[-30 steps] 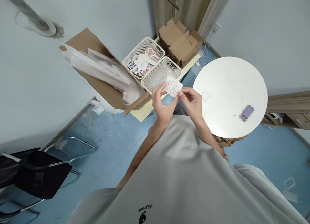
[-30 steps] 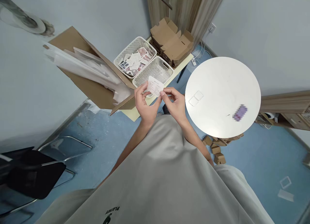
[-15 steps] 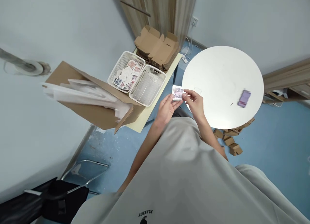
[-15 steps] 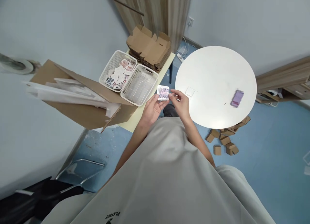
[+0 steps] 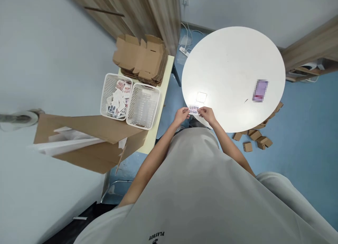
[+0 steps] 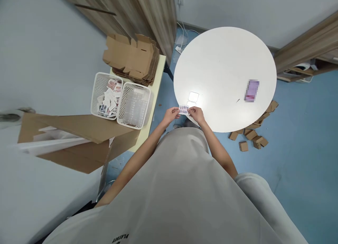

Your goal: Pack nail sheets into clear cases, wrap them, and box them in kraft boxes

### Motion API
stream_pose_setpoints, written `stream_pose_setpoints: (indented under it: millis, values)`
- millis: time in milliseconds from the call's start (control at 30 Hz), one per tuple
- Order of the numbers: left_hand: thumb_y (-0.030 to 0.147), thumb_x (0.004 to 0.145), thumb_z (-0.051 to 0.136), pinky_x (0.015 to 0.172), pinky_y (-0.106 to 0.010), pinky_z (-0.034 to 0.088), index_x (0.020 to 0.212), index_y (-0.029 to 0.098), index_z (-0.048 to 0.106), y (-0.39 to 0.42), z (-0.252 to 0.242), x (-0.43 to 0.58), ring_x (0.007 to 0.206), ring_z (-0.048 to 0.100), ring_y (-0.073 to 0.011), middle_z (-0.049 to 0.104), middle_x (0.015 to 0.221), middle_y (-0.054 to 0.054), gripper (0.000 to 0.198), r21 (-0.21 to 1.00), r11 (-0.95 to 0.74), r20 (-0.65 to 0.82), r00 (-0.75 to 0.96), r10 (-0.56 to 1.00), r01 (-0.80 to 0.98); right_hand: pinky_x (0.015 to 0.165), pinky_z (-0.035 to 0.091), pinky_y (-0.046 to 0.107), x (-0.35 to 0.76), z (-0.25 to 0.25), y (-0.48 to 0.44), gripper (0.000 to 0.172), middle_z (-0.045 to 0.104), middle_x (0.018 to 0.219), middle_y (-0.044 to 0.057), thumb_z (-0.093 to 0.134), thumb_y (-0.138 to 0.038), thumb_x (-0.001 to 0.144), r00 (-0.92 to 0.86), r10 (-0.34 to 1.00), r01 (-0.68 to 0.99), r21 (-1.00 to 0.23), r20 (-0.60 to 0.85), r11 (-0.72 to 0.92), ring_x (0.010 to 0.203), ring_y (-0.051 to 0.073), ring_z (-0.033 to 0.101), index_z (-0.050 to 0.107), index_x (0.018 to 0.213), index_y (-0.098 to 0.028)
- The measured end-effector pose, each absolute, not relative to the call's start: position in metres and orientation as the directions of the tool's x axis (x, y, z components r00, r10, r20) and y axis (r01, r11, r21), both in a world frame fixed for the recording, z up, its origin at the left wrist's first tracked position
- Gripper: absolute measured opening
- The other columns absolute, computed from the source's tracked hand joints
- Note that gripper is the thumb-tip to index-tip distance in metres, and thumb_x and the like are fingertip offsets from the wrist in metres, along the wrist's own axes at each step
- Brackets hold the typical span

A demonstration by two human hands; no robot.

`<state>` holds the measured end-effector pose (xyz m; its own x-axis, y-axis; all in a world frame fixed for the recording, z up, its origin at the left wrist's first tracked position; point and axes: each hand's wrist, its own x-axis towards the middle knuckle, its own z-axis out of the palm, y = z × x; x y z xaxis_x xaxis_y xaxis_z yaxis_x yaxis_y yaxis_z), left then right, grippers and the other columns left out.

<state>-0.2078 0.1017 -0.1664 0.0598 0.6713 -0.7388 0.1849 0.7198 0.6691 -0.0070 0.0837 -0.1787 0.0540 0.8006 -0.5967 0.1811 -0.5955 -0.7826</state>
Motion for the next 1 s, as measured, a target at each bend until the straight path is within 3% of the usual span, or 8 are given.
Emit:
stream_pose_setpoints:
  millis: [100, 167, 267, 367, 700, 900, 1000]
  values:
    - [0.020, 0.101, 0.066, 0.089, -0.033, 0.063, 0.121, 0.013, 0.077, 0.125, -0.198, -0.190, 0.092, 0.079, -0.0213, 0.082, 0.113, -0.014, 0.024, 0.633, 0.679, -0.753, 0.090, 0.652, 0.371, 0.071, 0.058, 0.028, 0.008, -0.207, 0.096, 0.022, 0.076, 0.079, 0.004, 0.079, -0.040, 0.092, 0.120, 0.743, 0.178, -0.722, -0.658, -0.668, 0.067, 0.017, 0.070, 0.073, 0.084, -0.020]
    - [0.019, 0.098, 0.066, 0.104, -0.038, 0.060, 0.123, 0.013, 0.078, 0.136, -0.215, -0.181, 0.112, 0.079, -0.0264, 0.081, 0.126, -0.016, 0.028, 0.620, 0.610, -0.728, 0.073, 0.682, 0.494, 0.072, 0.057, 0.028, 0.016, -0.222, 0.102, 0.016, 0.077, 0.081, 0.003, 0.074, -0.032, 0.094, 0.171, 0.707, 0.212, -0.675, -0.687, -0.707, 0.068, 0.016, 0.071, 0.072, 0.083, -0.021]
    - [0.016, 0.095, 0.065, 0.118, -0.040, 0.052, 0.129, 0.012, 0.077, 0.145, -0.233, -0.175, 0.134, 0.071, -0.0295, 0.077, 0.141, -0.019, 0.036, 0.585, 0.555, -0.709, 0.040, 0.704, 0.591, 0.077, 0.058, 0.030, 0.026, -0.239, 0.103, 0.016, 0.079, 0.082, 0.004, 0.071, -0.029, 0.096, 0.220, 0.667, 0.285, -0.607, -0.712, -0.742, 0.070, 0.018, 0.072, 0.071, 0.081, -0.021]
    - [0.017, 0.095, 0.064, 0.119, -0.039, 0.051, 0.135, 0.011, 0.075, 0.147, -0.244, -0.173, 0.135, 0.071, -0.0291, 0.077, 0.141, -0.019, 0.042, 0.553, 0.560, -0.722, 0.020, 0.692, 0.617, 0.081, 0.059, 0.031, 0.032, -0.249, 0.101, 0.016, 0.081, 0.087, 0.005, 0.070, -0.029, 0.097, 0.218, 0.653, 0.314, -0.582, -0.725, -0.750, 0.075, 0.019, 0.075, 0.072, 0.083, -0.021]
    - [0.009, 0.087, 0.074, 0.123, -0.042, 0.048, 0.141, 0.012, 0.071, 0.146, -0.259, -0.161, 0.137, 0.068, -0.0315, 0.071, 0.148, -0.021, 0.053, 0.605, 0.664, -0.727, -0.035, 0.686, 0.439, 0.093, 0.061, 0.038, 0.031, -0.266, 0.109, 0.015, 0.084, 0.096, 0.007, 0.071, -0.034, 0.099, 0.149, 0.691, 0.373, -0.607, -0.708, -0.702, 0.077, 0.021, 0.077, 0.077, 0.094, -0.021]
    - [0.004, 0.085, 0.072, 0.123, -0.042, 0.047, 0.150, 0.014, 0.065, 0.154, -0.259, -0.153, 0.138, 0.066, -0.0308, 0.063, 0.161, -0.021, 0.067, 0.647, 0.665, -0.716, -0.003, 0.698, 0.373, 0.111, 0.057, 0.043, 0.040, -0.270, 0.116, 0.021, 0.082, 0.122, 0.014, 0.072, -0.033, 0.098, 0.296, 0.724, 0.375, -0.621, -0.624, -0.688, 0.116, 0.029, 0.076, 0.078, 0.113, -0.020]
    - [0.004, 0.087, 0.068, 0.122, -0.040, 0.049, 0.157, 0.012, 0.059, 0.160, -0.264, -0.150, 0.137, 0.067, -0.0288, 0.065, 0.158, -0.022, 0.071, 0.665, 0.674, -0.722, 0.047, 0.690, 0.322, 0.114, 0.056, 0.043, 0.042, -0.275, 0.120, 0.026, 0.081, 0.126, 0.015, 0.070, -0.031, 0.098, 0.306, 0.717, 0.336, -0.634, -0.626, -0.697, 0.120, 0.029, 0.075, 0.076, 0.120, -0.018]
